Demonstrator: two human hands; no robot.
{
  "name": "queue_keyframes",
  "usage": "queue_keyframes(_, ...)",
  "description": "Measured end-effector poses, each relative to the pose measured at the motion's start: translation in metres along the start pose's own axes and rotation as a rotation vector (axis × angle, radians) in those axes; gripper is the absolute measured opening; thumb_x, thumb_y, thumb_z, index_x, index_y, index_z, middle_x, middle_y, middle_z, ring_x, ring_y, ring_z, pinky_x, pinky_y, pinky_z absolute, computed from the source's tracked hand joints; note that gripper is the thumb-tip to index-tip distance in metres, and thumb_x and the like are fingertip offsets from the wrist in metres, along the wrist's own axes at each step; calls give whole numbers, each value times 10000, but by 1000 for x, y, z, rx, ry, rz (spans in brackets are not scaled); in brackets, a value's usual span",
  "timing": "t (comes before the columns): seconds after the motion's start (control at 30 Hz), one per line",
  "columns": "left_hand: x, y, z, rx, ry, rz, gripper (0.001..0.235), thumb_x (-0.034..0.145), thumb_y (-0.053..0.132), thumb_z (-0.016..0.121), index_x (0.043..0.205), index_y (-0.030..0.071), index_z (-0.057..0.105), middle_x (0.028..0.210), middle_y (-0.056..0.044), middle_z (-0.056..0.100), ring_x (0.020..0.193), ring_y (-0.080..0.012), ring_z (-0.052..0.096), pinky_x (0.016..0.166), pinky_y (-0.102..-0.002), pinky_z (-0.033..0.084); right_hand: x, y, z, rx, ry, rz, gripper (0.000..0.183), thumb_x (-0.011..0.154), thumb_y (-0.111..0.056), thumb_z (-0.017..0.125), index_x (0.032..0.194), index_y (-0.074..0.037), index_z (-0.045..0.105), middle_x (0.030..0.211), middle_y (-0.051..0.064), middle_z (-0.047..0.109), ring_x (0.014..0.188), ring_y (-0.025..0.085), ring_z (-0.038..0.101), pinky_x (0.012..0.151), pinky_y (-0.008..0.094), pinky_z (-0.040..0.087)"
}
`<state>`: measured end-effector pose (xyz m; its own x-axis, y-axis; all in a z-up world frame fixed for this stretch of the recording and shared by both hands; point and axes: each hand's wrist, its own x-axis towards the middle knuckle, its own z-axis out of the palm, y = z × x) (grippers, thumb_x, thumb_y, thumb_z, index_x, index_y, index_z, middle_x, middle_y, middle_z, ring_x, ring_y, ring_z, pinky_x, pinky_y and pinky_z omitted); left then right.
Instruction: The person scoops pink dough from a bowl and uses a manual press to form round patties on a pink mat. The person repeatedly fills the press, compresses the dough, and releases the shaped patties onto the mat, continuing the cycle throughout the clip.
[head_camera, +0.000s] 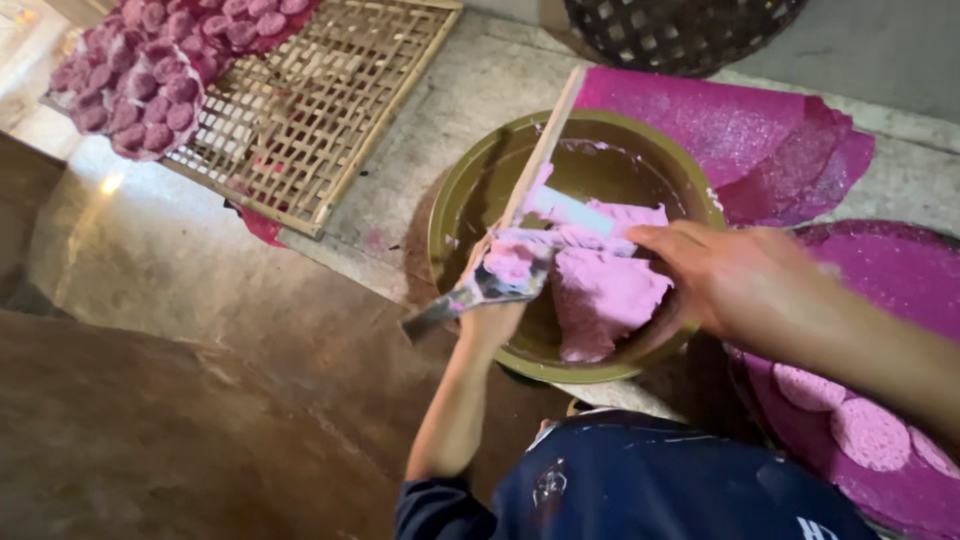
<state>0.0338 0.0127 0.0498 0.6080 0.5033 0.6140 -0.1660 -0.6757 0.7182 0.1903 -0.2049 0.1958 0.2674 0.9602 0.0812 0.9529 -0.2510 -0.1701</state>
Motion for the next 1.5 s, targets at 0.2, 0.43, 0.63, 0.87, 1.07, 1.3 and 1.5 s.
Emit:
queue_keyframes(0.2, 4, -3, 6, 457, 34, 73, 366, 856, 237, 734, 1191, 88, 720, 1434, -196, 596, 1232, -392, 639, 1006, -457, 533, 12, -16, 118, 634, 182, -14, 549, 897, -17, 597, 1440, -95, 566, 1282, 200, 700, 1122, 287, 721, 987, 386, 544)
queue_keyframes(0.43, 13, -6, -9, 531, -12, 95, 473, 851, 360, 765, 1258, 133, 682, 1607, -219, 394, 1330, -404, 574, 1078, -533, 513, 0, 11, 106, 1022, -229, 432, 493, 986, -115, 523, 1475, -166, 562, 1139, 101, 761, 721, 254, 834, 651, 392, 625)
queue_keyframes(0.63, 5, -30, 15, 686, -53, -148, 496, 832, 310, 781, 1264, 89, 680, 1589, -298, 329, 1278, -510, 489, 923, -536, 520, 19, -8, 128, 590, -288, 461, 469, 1075, -162, 529, 1543, -186, 511, 839, 291, 782, 632, 226, 762, 617, 311, 610)
queue_keyframes(0.87, -15, -85, -23, -470, -146, -592, 683, 757, 35, 710, 1416, 57, 532, 1327, -80, 653, 1240, -220, 616, 1007, -352, 530, 8, 32, 62, 689, 164, -13, 492, 936, -45, 579, 1426, -86, 571, 1144, 160, 726, 762, 174, 813, 656, 282, 614)
queue_keyframes(1.07, -41, -56, -54, -910, -410, -532, 589, 786, -33, 627, 1374, -40, 657, 1043, -104, 704, 864, -180, 636, 787, -320, 535, 40, 78, 5, 47, 236, -194, 481, 886, -188, 702, 1364, -219, 664, 1022, 136, 789, 678, 281, 727, 628, 403, 597)
queue_keyframes(1.3, -36, -33, -33, -1250, -205, -593, 561, 837, 44, 635, 1388, 34, 527, 1076, -46, 610, 847, -114, 588, 751, -275, 541, 43, 62, 33, 363, 111, -74, 487, 925, -104, 651, 1402, -201, 651, 1003, 137, 788, 700, 215, 750, 724, 374, 630)
queue_keyframes(1.5, -31, -42, -14, -1193, -12, -682, 561, 816, 25, 621, 1368, 57, 530, 1062, -38, 611, 872, -116, 595, 750, -287, 555, 51, 48, 121, 593, 240, -116, 429, 949, -106, 642, 1373, -38, 627, 1091, 185, 757, 747, 204, 744, 688, 358, 602)
